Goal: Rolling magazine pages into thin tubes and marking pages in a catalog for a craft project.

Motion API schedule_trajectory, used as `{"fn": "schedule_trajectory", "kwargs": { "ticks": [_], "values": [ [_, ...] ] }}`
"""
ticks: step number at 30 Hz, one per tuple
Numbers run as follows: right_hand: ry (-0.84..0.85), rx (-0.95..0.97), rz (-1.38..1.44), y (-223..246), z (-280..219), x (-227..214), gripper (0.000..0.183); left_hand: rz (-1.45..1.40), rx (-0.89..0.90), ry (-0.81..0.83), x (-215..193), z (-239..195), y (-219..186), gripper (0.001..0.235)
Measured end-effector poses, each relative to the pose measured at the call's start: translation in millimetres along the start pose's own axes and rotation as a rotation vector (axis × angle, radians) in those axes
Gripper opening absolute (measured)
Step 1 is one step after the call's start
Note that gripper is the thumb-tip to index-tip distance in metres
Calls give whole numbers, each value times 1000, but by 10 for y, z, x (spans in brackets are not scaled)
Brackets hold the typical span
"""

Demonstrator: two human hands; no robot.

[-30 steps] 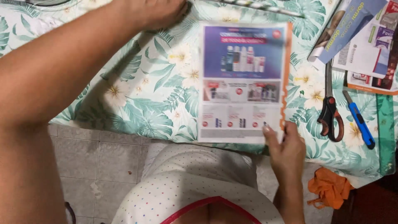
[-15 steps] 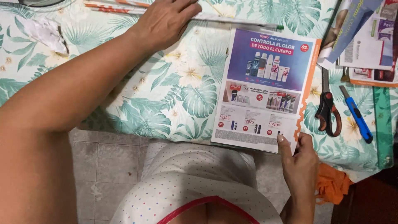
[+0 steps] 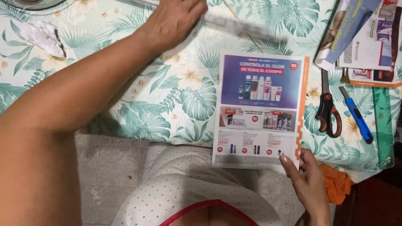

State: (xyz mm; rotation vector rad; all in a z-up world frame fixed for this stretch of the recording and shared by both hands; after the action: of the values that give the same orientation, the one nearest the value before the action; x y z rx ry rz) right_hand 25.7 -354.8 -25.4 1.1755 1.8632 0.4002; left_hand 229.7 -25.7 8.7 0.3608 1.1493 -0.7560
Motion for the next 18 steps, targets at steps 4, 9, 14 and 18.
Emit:
{"fn": "schedule_trajectory", "kwargs": {
  "ticks": [4,9,14,18],
  "values": [
    [-58,106,24,-115,30,-84,31,118,145,-40,-21,-132,-261,24],
    [-56,58,-29,-102,48,-73,26,-171,-14,230,179,144,-139,55],
    [-89,107,-35,-81,-16,-65,30,-176,187,262,413,366,-220,52],
    [-93,65,72,-125,-30,-56,29,-136,396,220,498,447,-336,36]
  ]
}}
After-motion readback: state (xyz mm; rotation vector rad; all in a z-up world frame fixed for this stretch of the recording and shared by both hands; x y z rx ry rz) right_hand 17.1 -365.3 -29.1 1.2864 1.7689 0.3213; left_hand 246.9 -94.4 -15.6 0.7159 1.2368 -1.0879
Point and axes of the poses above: each hand's wrist, its own z-axis towards the middle knuckle, its own x-axis out of the palm, y = z × x, the point moved 9 cm from there along z, towards the middle knuckle, and after that the axes turned 3 degrees about x, right-handed, at the moved point
